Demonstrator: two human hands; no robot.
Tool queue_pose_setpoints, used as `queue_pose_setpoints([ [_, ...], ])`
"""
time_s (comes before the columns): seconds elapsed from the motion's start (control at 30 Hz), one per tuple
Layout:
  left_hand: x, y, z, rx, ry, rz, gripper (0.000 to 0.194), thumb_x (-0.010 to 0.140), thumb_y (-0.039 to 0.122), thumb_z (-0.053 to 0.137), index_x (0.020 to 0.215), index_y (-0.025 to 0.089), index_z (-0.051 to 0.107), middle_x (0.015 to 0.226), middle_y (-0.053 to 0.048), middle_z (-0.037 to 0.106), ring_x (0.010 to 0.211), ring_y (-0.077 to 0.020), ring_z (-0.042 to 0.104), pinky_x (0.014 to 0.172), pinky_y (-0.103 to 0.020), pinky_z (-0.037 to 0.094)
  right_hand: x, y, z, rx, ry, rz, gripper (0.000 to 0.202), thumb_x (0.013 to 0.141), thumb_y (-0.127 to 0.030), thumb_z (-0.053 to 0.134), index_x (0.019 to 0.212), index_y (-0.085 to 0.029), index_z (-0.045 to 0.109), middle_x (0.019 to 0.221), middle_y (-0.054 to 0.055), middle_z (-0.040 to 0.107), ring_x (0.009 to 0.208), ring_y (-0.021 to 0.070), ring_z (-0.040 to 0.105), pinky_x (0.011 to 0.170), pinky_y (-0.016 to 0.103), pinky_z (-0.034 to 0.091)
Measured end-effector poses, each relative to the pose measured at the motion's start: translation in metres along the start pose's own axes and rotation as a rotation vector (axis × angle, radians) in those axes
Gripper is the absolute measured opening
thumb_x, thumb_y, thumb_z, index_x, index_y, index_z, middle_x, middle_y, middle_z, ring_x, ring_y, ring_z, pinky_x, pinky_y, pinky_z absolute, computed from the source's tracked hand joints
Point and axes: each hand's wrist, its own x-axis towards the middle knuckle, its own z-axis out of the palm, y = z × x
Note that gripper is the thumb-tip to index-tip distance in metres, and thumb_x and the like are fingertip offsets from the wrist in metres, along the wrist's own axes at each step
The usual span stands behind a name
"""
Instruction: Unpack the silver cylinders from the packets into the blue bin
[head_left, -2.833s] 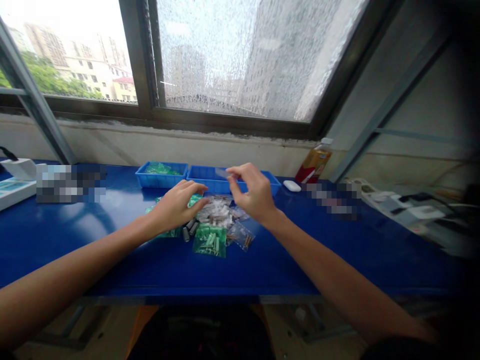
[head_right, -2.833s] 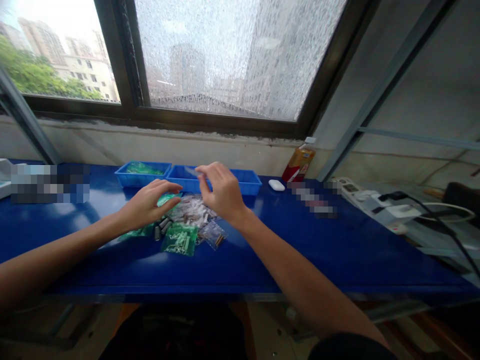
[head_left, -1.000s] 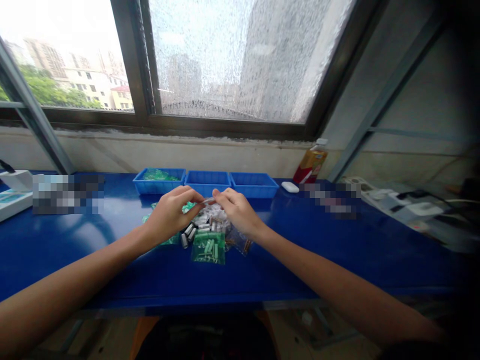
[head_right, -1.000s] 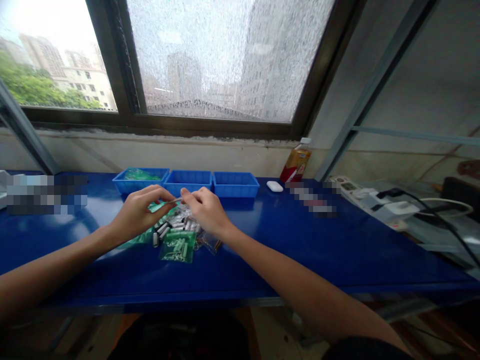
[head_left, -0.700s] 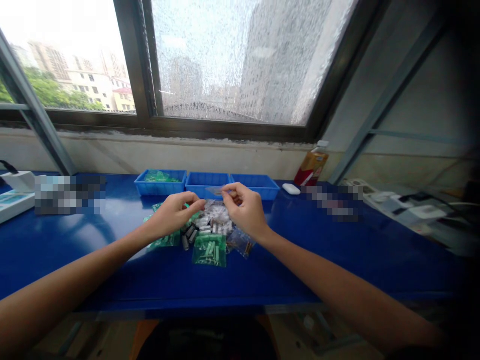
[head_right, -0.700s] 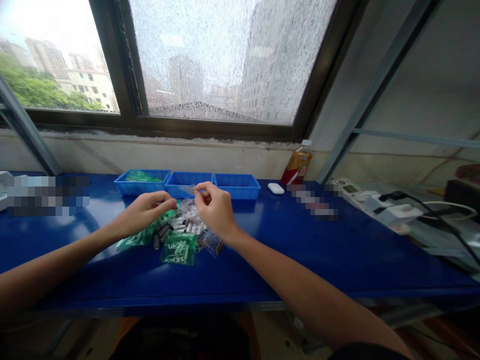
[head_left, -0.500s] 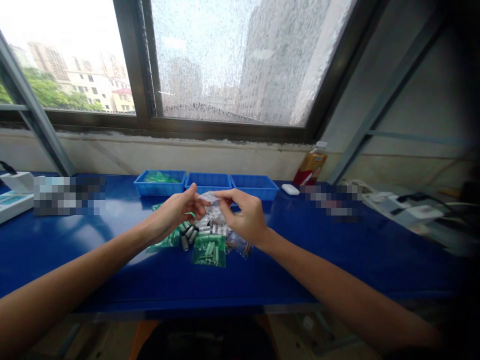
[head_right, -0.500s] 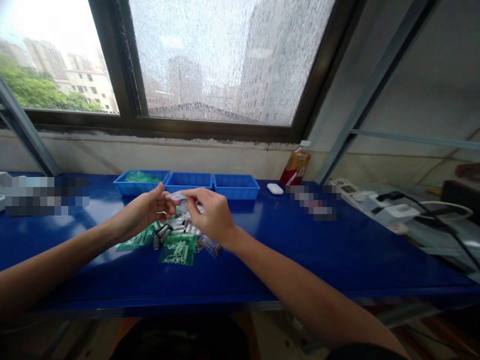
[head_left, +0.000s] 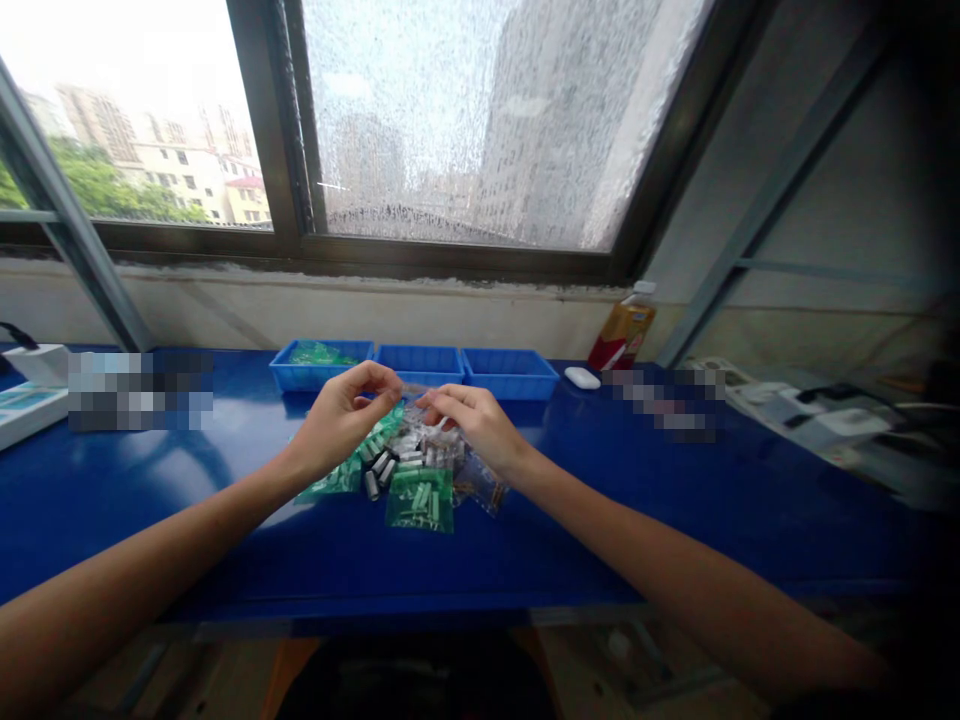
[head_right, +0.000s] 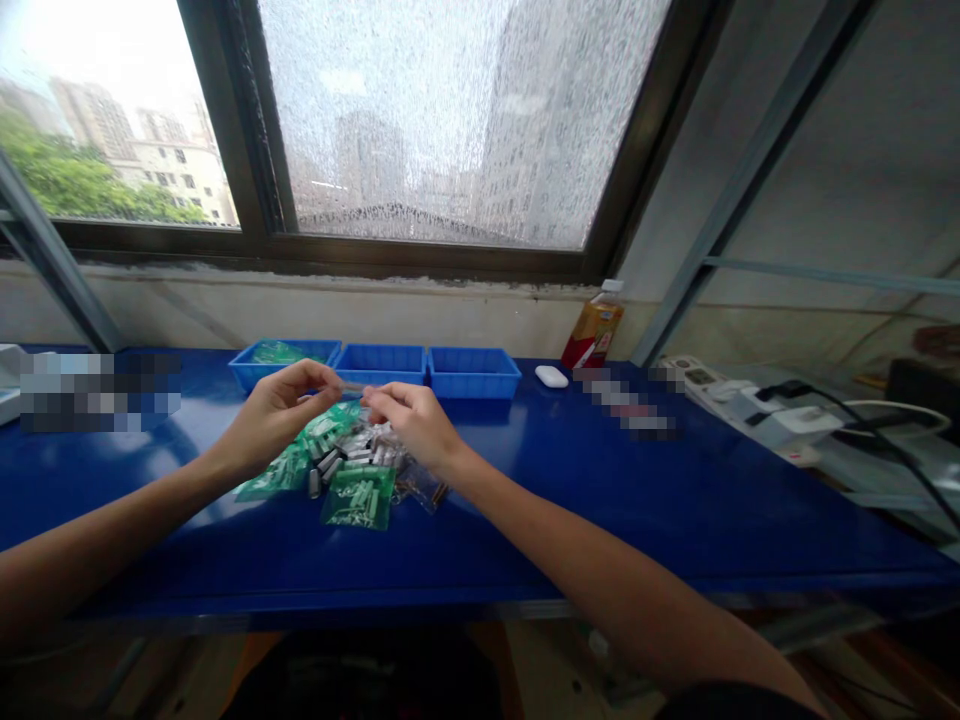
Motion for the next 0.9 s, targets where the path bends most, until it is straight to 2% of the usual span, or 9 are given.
queue_pose_setpoints([
  [0.07,-0.001,-0.001,0.0,0.129,-0.01,0.111,0.007,0.078,0.018,0.053,0.074,0.016,0.058,0.088,-0.004,0.053,0.086,-0.014,0.052,0.067,-0.025,0.042,0.0,0.0,0.002,0.211,-0.062,0.123,0.037,0.081,-0.047,0.045,0.068,-0.015,0.058,0.061,0.003,0.057,0.056,0.0119,0.051,0.054,0.027,0.039],
  [0.17,-0.002,-0.003,-0.001,0.25,0.01,0.214,0.012,0.078,0.014,0.051,0.071,0.017,0.061,0.097,-0.006,0.048,0.097,-0.0167,0.049,0.07,-0.027,0.044,-0.001,0.001,0.005,0.328,-0.07,0.148,0.023,0.074,-0.038,0.056,0.073,-0.015,0.059,0.058,0.0,0.055,0.053,0.0099,0.049,0.052,0.024,0.036],
  [0.27,-0.002,-0.004,-0.002,0.293,0.006,0.215,0.014,0.079,0.013,0.049,0.074,0.017,0.062,0.097,-0.007,0.048,0.096,-0.0169,0.049,0.07,-0.028,0.045,-0.003,0.002,0.007,0.211,0.004,0.031,0.015,0.068,-0.025,0.061,0.079,-0.015,0.059,0.06,-0.002,0.056,0.053,0.0086,0.048,0.053,0.024,0.037],
  [0.47,-0.002,0.0,-0.002,0.181,-0.102,0.136,0.014,0.08,0.014,0.048,0.082,0.018,0.061,0.091,-0.004,0.057,0.089,-0.0154,0.054,0.074,-0.031,0.044,-0.004,0.0,0.002,-0.251,0.194,-0.259,0.013,0.075,-0.026,0.056,0.079,-0.016,0.064,0.07,0.002,0.063,0.062,0.0117,0.054,0.057,0.026,0.042],
  [0.53,-0.003,0.004,-0.002,0.149,-0.122,0.119,0.013,0.081,0.015,0.049,0.084,0.018,0.061,0.09,-0.004,0.059,0.088,-0.0152,0.055,0.075,-0.031,0.044,-0.004,-0.001,0.001,-0.272,0.207,-0.284,0.013,0.076,-0.024,0.055,0.08,-0.016,0.065,0.076,0.004,0.065,0.067,0.0127,0.057,0.061,0.027,0.044],
  [0.63,-0.004,0.007,-0.001,0.168,-0.09,0.097,0.013,0.082,0.02,0.05,0.087,0.018,0.062,0.093,-0.004,0.06,0.088,-0.0156,0.055,0.075,-0.031,0.042,-0.004,0.0,0.001,-0.218,0.188,-0.273,0.017,0.077,-0.026,0.054,0.086,-0.017,0.065,0.082,0.005,0.067,0.071,0.0137,0.06,0.065,0.029,0.048],
  [0.8,-0.004,0.005,-0.001,0.179,-0.071,0.061,0.017,0.084,0.026,0.049,0.089,0.018,0.063,0.095,-0.005,0.062,0.087,-0.0164,0.056,0.073,-0.031,0.042,-0.004,0.001,0.002,-0.115,0.195,-0.238,0.019,0.079,-0.028,0.053,0.089,-0.016,0.064,0.076,0.004,0.067,0.067,0.0135,0.062,0.063,0.029,0.05],
  [0.9,-0.004,0.002,-0.001,0.196,-0.082,0.06,0.016,0.083,0.025,0.049,0.09,0.018,0.063,0.096,-0.005,0.061,0.09,-0.017,0.055,0.076,-0.032,0.042,-0.004,0.001,-0.002,-0.21,0.218,-0.304,0.018,0.08,-0.028,0.053,0.086,-0.015,0.063,0.073,0.004,0.066,0.064,0.0132,0.062,0.061,0.027,0.049],
])
